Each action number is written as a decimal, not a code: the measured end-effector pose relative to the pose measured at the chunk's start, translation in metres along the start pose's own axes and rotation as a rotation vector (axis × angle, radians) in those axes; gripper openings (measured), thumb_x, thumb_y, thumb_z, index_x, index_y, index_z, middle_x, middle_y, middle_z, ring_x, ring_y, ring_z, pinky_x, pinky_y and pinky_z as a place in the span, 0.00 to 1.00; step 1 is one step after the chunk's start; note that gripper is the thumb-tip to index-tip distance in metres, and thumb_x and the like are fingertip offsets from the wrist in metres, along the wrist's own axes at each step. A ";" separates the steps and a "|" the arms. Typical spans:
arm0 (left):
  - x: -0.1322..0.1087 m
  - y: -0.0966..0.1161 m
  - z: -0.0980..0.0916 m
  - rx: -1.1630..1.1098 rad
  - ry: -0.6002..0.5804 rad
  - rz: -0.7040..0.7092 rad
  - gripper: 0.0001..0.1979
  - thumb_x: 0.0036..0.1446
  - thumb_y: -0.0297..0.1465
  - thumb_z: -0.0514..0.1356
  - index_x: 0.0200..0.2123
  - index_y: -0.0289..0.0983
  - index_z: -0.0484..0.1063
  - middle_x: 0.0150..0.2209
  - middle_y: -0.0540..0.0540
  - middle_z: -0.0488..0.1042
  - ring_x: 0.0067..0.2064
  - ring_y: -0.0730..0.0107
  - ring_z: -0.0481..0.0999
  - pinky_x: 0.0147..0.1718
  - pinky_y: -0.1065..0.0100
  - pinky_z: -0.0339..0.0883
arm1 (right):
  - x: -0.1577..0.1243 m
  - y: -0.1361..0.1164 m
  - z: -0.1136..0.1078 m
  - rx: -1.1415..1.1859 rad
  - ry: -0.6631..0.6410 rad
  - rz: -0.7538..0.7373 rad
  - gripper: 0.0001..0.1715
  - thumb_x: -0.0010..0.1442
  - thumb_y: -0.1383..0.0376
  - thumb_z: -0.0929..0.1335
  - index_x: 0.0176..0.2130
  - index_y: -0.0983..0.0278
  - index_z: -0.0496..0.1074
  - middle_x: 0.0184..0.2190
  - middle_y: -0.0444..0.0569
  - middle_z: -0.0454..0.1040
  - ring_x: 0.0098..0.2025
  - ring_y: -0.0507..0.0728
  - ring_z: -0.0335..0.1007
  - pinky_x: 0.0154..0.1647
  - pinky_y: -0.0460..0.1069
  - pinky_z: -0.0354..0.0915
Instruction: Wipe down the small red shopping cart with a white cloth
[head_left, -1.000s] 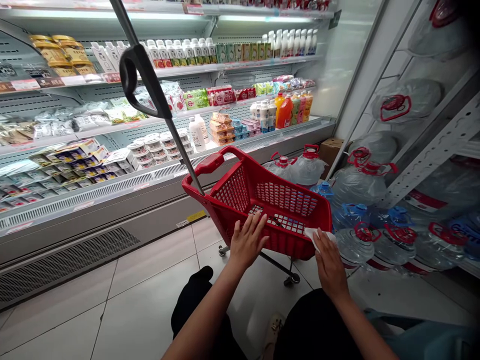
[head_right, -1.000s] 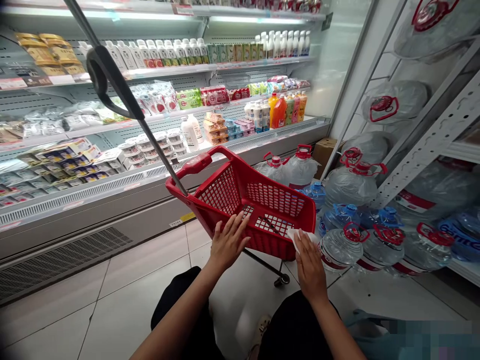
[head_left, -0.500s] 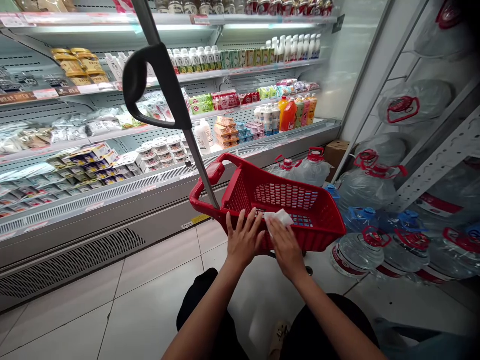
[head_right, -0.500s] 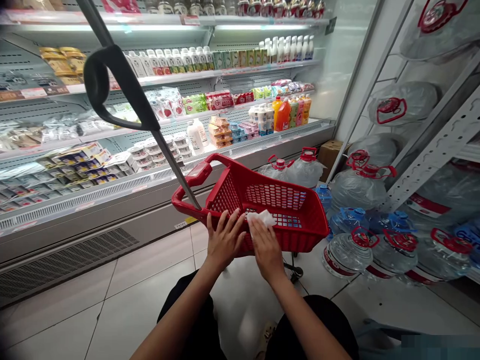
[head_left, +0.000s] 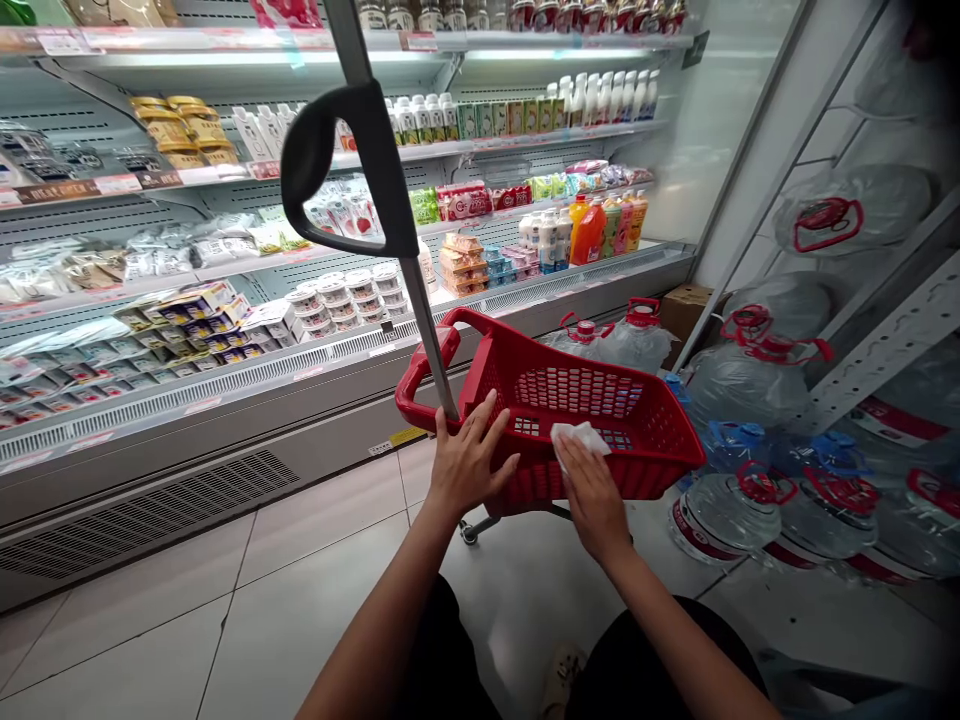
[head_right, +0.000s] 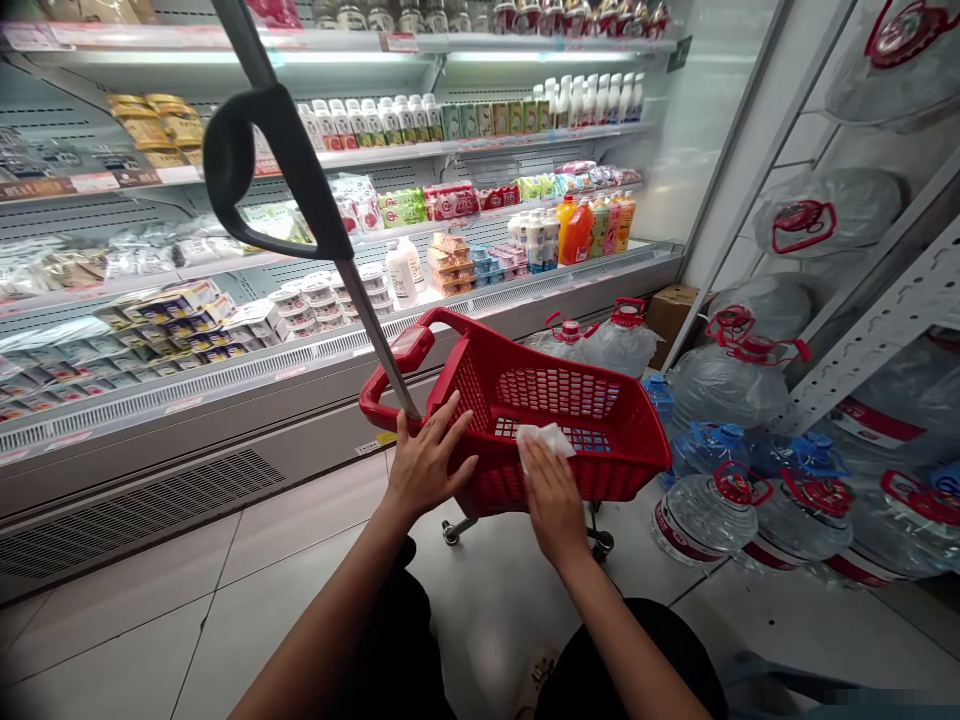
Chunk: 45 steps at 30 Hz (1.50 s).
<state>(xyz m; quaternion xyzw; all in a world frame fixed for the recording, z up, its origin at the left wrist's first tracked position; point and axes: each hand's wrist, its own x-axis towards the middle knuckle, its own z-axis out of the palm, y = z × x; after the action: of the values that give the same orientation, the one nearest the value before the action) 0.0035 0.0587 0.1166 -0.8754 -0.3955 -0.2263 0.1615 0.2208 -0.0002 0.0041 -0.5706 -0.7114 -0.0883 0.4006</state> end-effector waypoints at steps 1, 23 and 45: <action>0.001 0.004 0.000 0.004 0.000 0.003 0.31 0.69 0.45 0.54 0.71 0.42 0.60 0.74 0.36 0.53 0.70 0.46 0.63 0.69 0.33 0.33 | 0.010 -0.013 0.006 0.029 -0.005 -0.029 0.36 0.75 0.68 0.54 0.76 0.55 0.42 0.73 0.47 0.58 0.74 0.58 0.53 0.75 0.62 0.51; -0.013 0.021 0.026 0.107 0.153 -0.015 0.34 0.62 0.20 0.51 0.72 0.30 0.57 0.71 0.39 0.62 0.72 0.58 0.60 0.74 0.54 0.47 | 0.016 -0.005 -0.013 0.020 -0.014 0.035 0.32 0.75 0.68 0.54 0.74 0.55 0.54 0.68 0.47 0.67 0.70 0.58 0.61 0.75 0.65 0.47; -0.021 0.023 0.029 0.079 0.056 -0.136 0.39 0.57 0.22 0.60 0.71 0.48 0.61 0.72 0.44 0.61 0.72 0.42 0.58 0.72 0.40 0.48 | -0.044 0.072 -0.047 -0.188 0.092 0.163 0.33 0.75 0.65 0.54 0.74 0.56 0.52 0.70 0.49 0.64 0.72 0.61 0.57 0.74 0.65 0.49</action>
<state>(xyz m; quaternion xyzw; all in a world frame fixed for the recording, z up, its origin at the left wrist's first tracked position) 0.0167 0.0444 0.0784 -0.8327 -0.4581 -0.2452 0.1913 0.3072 -0.0361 -0.0182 -0.6569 -0.6321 -0.1477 0.3834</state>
